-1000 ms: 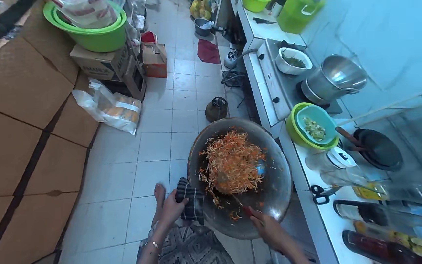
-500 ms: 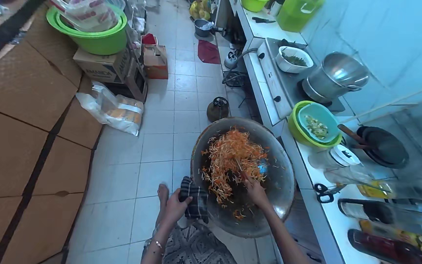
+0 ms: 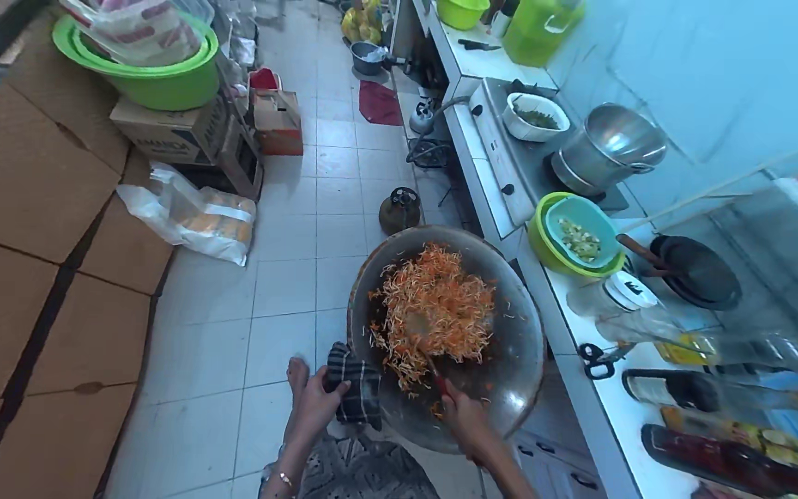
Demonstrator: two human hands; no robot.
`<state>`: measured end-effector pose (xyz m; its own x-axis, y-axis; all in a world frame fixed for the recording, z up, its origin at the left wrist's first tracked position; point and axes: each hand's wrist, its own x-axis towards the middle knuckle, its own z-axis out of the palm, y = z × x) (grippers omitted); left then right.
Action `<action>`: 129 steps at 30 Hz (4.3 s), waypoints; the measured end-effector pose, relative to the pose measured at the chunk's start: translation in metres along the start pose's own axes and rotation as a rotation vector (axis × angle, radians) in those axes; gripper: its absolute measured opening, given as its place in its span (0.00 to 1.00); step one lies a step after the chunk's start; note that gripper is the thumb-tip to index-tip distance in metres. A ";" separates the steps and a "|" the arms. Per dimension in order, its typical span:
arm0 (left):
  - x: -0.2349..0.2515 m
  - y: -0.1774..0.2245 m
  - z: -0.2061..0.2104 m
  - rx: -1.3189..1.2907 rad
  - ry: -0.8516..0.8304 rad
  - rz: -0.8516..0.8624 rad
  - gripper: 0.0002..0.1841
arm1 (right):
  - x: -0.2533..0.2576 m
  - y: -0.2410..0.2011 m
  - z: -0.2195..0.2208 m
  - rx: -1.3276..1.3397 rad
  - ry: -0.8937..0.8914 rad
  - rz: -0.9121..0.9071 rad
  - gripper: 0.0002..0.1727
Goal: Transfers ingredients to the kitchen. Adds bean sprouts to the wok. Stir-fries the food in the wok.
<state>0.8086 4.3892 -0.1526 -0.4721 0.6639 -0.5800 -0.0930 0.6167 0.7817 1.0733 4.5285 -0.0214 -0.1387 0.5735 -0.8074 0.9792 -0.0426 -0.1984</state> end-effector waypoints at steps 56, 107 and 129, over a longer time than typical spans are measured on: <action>0.017 0.020 -0.019 0.089 0.017 0.035 0.25 | -0.007 0.107 -0.200 -0.514 -0.084 0.124 0.22; -0.022 0.006 -0.013 0.017 -0.108 -0.029 0.37 | -0.005 0.052 -0.093 -0.071 -0.520 -0.098 0.26; -0.064 0.008 0.017 -0.015 -0.104 -0.054 0.37 | 0.039 0.017 -0.088 0.328 0.207 0.128 0.26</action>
<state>0.8531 4.3590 -0.1131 -0.3725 0.6705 -0.6416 -0.1294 0.6470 0.7514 1.0978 4.6216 -0.0074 0.0473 0.6979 -0.7147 0.8827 -0.3641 -0.2971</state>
